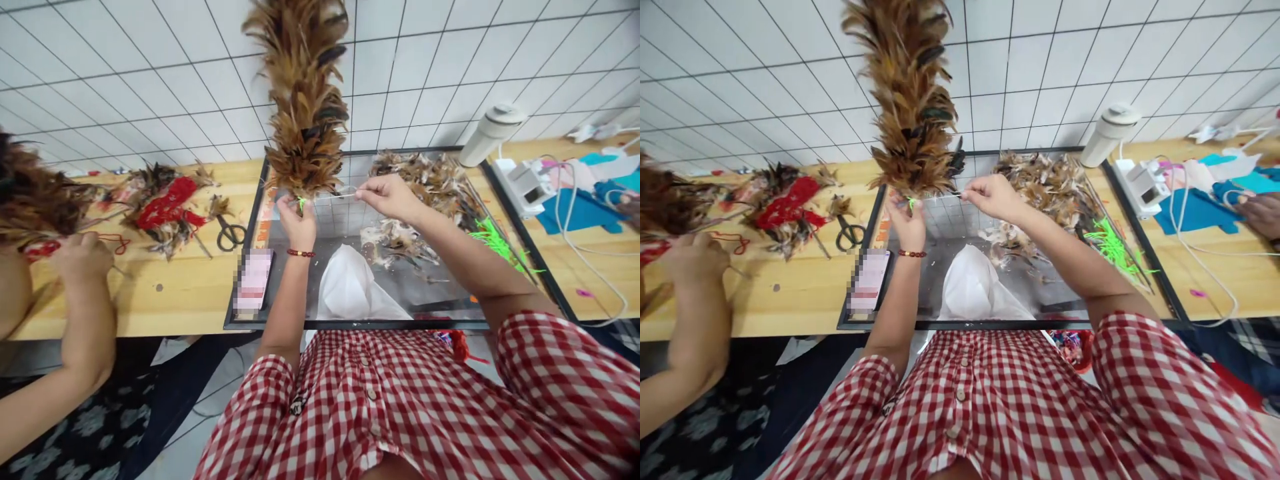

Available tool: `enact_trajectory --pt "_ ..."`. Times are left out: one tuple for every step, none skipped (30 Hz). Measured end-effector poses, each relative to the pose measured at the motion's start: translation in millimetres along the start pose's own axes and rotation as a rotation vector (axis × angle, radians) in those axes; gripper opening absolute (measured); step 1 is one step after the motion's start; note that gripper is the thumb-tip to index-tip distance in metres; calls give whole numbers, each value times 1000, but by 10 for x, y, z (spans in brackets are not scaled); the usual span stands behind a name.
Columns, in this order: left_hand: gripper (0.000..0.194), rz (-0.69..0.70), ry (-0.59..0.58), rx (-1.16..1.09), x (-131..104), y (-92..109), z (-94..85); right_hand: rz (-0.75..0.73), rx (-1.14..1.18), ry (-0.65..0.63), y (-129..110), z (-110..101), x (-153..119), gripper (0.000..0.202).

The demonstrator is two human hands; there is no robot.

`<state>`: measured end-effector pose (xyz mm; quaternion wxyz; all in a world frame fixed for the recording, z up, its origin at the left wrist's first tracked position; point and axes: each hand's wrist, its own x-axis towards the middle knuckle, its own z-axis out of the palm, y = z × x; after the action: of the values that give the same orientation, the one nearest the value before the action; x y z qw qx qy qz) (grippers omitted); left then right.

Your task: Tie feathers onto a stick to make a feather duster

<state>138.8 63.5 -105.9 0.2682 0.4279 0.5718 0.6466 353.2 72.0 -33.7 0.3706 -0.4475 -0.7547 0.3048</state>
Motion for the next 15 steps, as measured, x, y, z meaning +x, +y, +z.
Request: enact_trajectory --pt "39 61 17 94 -25 26 -1 -72 -132 -41 -85 -91 49 23" --pt "41 113 23 191 -62 66 3 -137 -247 -81 -191 -169 97 22" --pt "45 154 19 286 -107 115 13 -195 -348 -121 -316 -232 141 21" --pt "49 185 5 376 -155 169 29 -244 -436 -159 -456 -277 178 21" --pt "51 206 -13 455 -202 222 49 -285 -514 -197 -603 -303 208 21" --pt "50 218 -33 518 -243 273 75 -318 -582 -231 -749 -312 234 21" --pt "46 222 -52 564 -276 317 102 -345 -642 -259 -888 -306 259 21" --pt "41 221 -71 599 -301 356 131 -368 -696 -279 -1011 -286 286 20" --pt "37 216 -88 629 -317 388 160 -386 -744 -293 -1114 -256 319 19" --pt "35 211 -107 660 -328 415 186 -403 -785 -307 -1194 -216 359 18" --pt "34 210 -126 695 -336 439 209 -420 -817 -318 -1251 -169 406 16" --pt "33 215 -147 733 -343 458 227 -433 -839 -328 -1289 -116 458 15" --pt "33 225 -167 770 -349 474 239 -440 -851 -338 -1312 -61 514 14" --pt "33 238 -180 803 -353 485 244 -438 -855 -340 -1325 -7 571 13" --pt "32 248 -189 831 -354 493 239 -428 -850 -333 -1332 40 628 13"
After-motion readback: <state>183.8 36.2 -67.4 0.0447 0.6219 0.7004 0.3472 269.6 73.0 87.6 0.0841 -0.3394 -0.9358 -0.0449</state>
